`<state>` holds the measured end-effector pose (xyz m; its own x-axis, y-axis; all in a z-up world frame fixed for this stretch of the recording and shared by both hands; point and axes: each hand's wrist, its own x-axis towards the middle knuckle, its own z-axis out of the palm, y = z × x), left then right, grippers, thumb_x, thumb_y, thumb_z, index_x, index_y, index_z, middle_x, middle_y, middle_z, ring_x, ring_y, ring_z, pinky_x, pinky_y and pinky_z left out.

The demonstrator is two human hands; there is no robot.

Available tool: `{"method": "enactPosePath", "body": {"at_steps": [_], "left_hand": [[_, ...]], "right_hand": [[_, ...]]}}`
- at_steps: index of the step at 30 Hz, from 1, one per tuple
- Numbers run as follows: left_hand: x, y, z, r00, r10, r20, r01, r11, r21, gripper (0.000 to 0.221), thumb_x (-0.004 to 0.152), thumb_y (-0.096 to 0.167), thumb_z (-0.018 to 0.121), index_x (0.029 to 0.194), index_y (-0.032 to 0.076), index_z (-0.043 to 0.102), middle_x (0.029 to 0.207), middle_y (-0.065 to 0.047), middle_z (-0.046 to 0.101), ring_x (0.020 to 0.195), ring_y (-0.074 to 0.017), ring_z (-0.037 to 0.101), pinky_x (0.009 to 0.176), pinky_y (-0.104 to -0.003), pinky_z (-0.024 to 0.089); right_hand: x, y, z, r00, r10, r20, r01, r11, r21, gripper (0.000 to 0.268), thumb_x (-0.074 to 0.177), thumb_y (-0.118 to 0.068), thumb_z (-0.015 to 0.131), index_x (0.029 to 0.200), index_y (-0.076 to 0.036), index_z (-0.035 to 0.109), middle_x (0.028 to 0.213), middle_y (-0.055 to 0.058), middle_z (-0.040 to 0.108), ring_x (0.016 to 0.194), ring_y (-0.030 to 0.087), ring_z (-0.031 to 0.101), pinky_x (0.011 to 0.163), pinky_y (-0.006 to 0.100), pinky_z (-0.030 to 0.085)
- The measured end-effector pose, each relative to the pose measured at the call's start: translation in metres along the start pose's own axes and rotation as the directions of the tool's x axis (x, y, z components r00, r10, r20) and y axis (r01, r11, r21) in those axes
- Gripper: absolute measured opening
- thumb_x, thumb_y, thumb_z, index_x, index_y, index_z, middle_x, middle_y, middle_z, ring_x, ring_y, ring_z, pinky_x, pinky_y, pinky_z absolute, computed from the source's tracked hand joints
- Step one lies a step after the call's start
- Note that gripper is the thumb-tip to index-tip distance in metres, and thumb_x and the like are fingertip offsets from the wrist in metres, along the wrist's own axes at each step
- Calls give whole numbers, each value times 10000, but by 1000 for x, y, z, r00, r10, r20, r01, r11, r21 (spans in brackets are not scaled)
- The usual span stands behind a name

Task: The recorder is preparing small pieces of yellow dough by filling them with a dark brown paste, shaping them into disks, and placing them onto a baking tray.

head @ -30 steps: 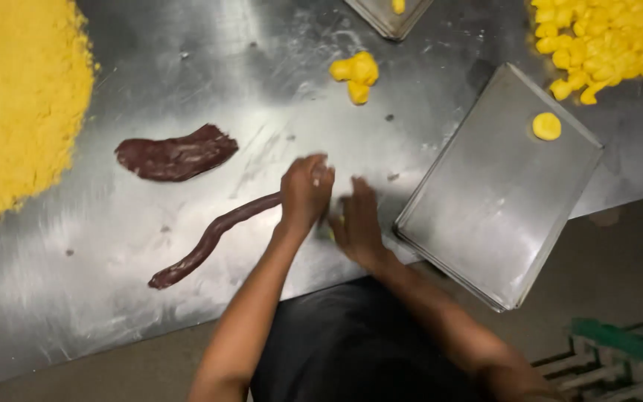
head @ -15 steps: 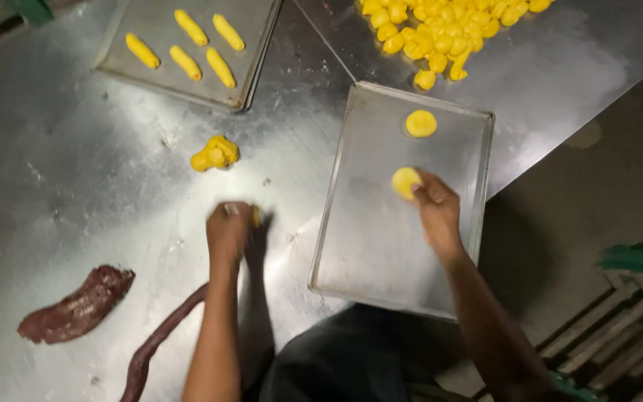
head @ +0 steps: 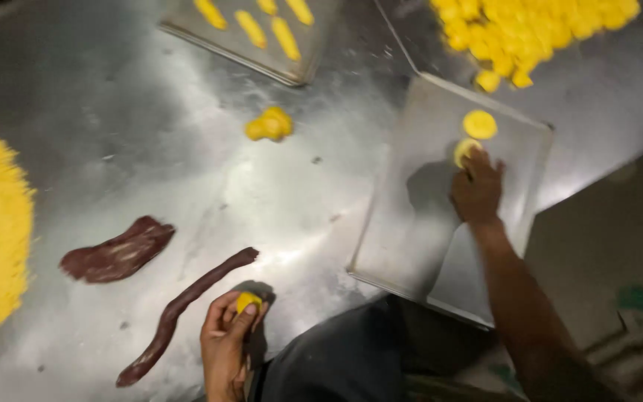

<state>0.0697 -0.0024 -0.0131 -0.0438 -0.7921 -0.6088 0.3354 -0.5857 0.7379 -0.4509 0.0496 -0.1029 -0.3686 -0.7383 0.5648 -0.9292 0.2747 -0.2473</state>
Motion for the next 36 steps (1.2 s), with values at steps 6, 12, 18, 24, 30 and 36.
{"method": "enactPosePath", "body": {"at_steps": [6,12,18,24,30,36], "left_hand": [[-17,31,-57,990,118,83,-115,993,-42,454,827,-58,712,1268,-19,612,1081,-160,696,944,-236,706,817,-426,652],[-14,38,-139,962,233,140,-227,972,-60,313,867,-51,735,1174,-77,680,1009,-156,740,863,-213,713,724,-362,628],[-17,47,-192,959,275,74,-273,961,-34,197,890,-42,704,1081,-85,681,933,-173,742,790,-220,728,718,-380,647],[1,33,-180,946,315,74,-318,948,30,127,911,-11,691,1025,-67,682,894,-144,743,763,-202,715,711,-354,635],[10,20,-101,950,308,53,-312,925,218,197,972,41,693,1128,-74,727,975,-105,768,858,-140,689,803,-252,545],[-17,17,8,932,188,310,-241,960,142,620,815,-29,742,1399,51,550,1167,-81,745,983,-119,717,876,-245,570]], "right_hand": [[7,-143,6,977,-211,31,196,947,254,214,967,30,582,1117,15,735,1152,194,735,1083,350,678,973,480,533],[-46,-346,45,878,-424,220,133,660,740,357,877,-108,789,1205,7,709,1193,155,714,1132,289,640,958,401,545],[-59,-384,43,865,-383,323,37,691,722,384,828,-112,845,1182,-25,726,1155,106,733,1120,286,617,922,389,539],[-57,-394,47,907,-356,225,106,711,696,204,828,-43,794,1016,-19,719,1056,103,730,992,270,637,810,359,543],[-11,-388,3,685,-450,573,183,868,462,64,833,18,710,886,-13,729,885,149,706,882,314,625,818,406,526],[-17,-340,-45,485,-309,818,-757,321,570,177,912,-108,692,1075,-46,722,1006,32,728,946,129,690,866,297,553]]}}
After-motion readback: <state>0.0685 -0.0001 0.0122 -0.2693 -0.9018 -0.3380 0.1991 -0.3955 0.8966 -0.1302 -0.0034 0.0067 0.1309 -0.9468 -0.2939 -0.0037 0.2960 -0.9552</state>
